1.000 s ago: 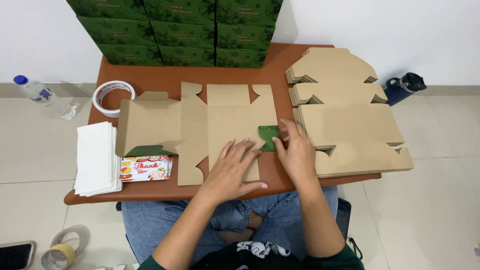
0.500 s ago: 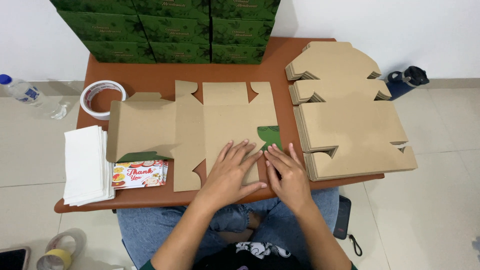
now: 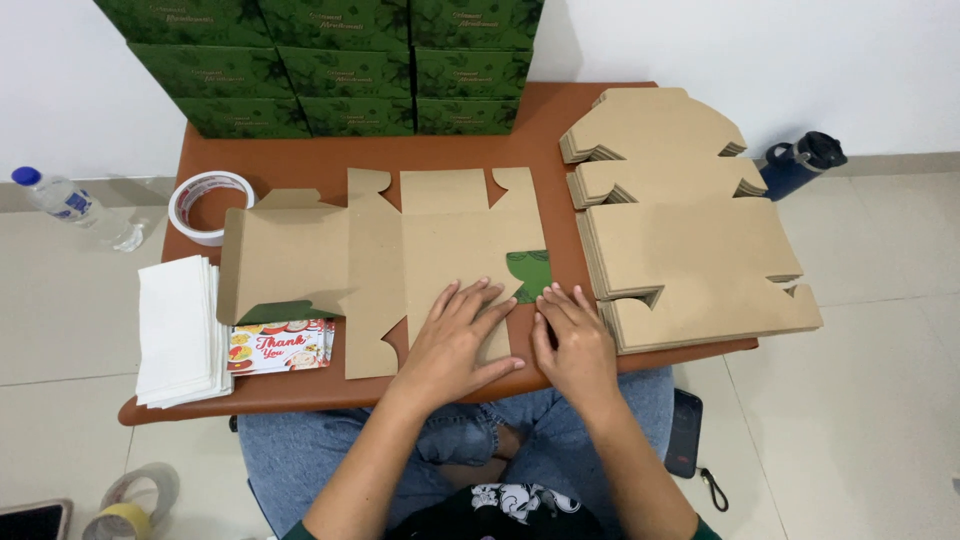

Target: Assembling a cardboard gift box by folding a flat template and applying a decorative sticker.

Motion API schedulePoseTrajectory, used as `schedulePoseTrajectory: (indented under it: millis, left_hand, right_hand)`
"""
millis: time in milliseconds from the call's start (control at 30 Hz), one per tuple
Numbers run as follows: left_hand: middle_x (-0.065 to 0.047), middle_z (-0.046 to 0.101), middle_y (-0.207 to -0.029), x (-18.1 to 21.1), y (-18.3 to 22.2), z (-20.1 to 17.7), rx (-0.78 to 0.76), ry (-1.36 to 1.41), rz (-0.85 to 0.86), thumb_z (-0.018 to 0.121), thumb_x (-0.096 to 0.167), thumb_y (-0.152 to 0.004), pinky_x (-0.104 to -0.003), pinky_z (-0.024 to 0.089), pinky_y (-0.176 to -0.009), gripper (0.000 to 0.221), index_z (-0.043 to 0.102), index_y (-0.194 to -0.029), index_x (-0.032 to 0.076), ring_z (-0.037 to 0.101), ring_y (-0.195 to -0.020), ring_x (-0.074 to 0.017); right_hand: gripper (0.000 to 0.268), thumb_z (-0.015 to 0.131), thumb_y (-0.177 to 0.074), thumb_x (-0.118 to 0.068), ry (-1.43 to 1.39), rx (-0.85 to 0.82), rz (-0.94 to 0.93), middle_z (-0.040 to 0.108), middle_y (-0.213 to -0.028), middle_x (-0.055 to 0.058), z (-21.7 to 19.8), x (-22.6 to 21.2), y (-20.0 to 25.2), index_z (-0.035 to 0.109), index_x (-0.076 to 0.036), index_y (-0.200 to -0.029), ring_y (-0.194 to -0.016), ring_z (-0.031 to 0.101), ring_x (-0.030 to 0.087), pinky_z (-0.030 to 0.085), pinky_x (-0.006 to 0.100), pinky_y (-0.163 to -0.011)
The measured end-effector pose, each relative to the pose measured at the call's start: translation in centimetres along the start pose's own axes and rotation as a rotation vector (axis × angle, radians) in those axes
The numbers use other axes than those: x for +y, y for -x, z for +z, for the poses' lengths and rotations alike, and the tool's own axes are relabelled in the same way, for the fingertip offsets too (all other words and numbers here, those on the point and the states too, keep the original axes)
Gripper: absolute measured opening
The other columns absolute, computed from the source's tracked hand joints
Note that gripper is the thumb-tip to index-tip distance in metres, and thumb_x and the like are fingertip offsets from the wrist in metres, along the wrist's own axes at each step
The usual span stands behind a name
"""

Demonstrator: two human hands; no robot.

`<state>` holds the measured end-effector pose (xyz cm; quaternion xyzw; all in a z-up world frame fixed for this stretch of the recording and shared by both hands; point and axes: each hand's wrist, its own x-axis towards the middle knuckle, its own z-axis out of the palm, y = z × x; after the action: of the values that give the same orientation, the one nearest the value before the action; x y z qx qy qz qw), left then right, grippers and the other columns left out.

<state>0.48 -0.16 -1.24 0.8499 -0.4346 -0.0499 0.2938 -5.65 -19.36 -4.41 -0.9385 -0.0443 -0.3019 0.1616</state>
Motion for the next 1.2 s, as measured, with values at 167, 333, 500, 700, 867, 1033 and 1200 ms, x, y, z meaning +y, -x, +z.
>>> schedulePoseTrajectory:
  millis: [167, 333, 500, 700, 867, 1033, 1200]
  left_hand:
    - [-0.021, 0.054, -0.14, 1.0, 0.0, -0.7, 0.027, 0.038, -0.04, 0.079, 0.042, -0.081, -0.055, 0.015, -0.123, 0.08, 0.049, -0.144, 0.002, 0.041, -0.142, -0.0368]
    - [-0.022, 0.053, -0.14, 2.1, 0.8, -1.5, 0.054, 0.032, -0.027, 0.086, 0.041, -0.074, -0.063, 0.011, -0.12, 0.093, 0.043, -0.148, 0.003, 0.039, -0.142, -0.0404]
    - [-0.024, 0.032, -0.157, 2.2, 3.5, -2.1, -0.12, -0.268, -0.24, 0.078, 0.073, -0.072, -0.072, 0.001, -0.115, 0.116, 0.029, -0.157, 0.01, 0.017, -0.15, -0.0436]
    - [-0.021, 0.037, -0.155, 1.4, 5.9, -2.6, -0.172, -0.312, -0.262, 0.071, 0.054, -0.088, -0.058, 0.018, -0.119, 0.089, 0.032, -0.156, 0.012, 0.03, -0.147, -0.037]
    - [-0.023, 0.045, -0.147, -0.5, 6.9, -3.4, -0.031, -0.343, -0.25, 0.071, 0.047, -0.088, -0.051, 0.038, -0.11, 0.083, 0.037, -0.154, 0.011, 0.047, -0.136, -0.0407]
    - [-0.022, 0.054, -0.139, 0.5, 7.1, -4.3, -0.054, -0.336, -0.295, 0.077, 0.049, -0.082, -0.049, 0.041, -0.108, 0.097, 0.031, -0.158, 0.012, 0.053, -0.132, -0.0393]
    - [-0.021, 0.057, -0.137, 0.5, 7.1, -3.9, 0.018, -0.313, -0.282, 0.073, 0.043, -0.083, -0.048, 0.048, -0.101, 0.091, 0.032, -0.158, 0.011, 0.058, -0.126, -0.0381]
  right_hand:
    - [0.025, 0.065, -0.09, -0.008, -0.139, -0.117, -0.048, 0.073, -0.118, 0.018, -0.4, -0.3, -0.5, 0.075, -0.005, -0.112, -0.119, 0.066, 0.031, 0.043, 0.044, -0.112]
    - [0.032, 0.06, -0.095, -0.014, -0.188, -0.261, -0.038, 0.068, -0.13, 0.019, -1.5, -0.4, -0.8, 0.071, -0.013, -0.125, -0.128, 0.059, 0.035, 0.041, 0.046, -0.113]
    - [0.035, 0.056, -0.099, -0.019, -0.204, -0.359, -0.031, 0.063, -0.136, 0.021, -2.1, -0.3, -0.7, 0.068, -0.013, -0.131, -0.133, 0.054, 0.034, 0.037, 0.047, -0.116]
    - [0.036, 0.055, -0.1, -0.02, -0.205, -0.38, -0.019, 0.06, -0.14, 0.021, -2.0, -0.1, -0.4, 0.066, -0.012, -0.133, -0.136, 0.051, 0.033, 0.035, 0.047, -0.117]
    - [0.036, 0.056, -0.099, -0.019, -0.227, -0.357, -0.023, 0.061, -0.139, 0.021, -2.0, 0.0, -0.2, 0.066, -0.013, -0.133, -0.137, 0.051, 0.034, 0.036, 0.048, -0.116]
    - [0.036, 0.055, -0.099, -0.02, -0.243, -0.369, -0.017, 0.06, -0.14, 0.02, -2.0, 0.0, -0.3, 0.066, -0.014, -0.133, -0.137, 0.051, 0.034, 0.035, 0.048, -0.117]
    - [0.036, 0.055, -0.099, -0.021, -0.242, -0.359, -0.024, 0.06, -0.14, 0.02, -1.7, 0.4, -0.2, 0.066, -0.015, -0.133, -0.137, 0.051, 0.034, 0.036, 0.048, -0.116]
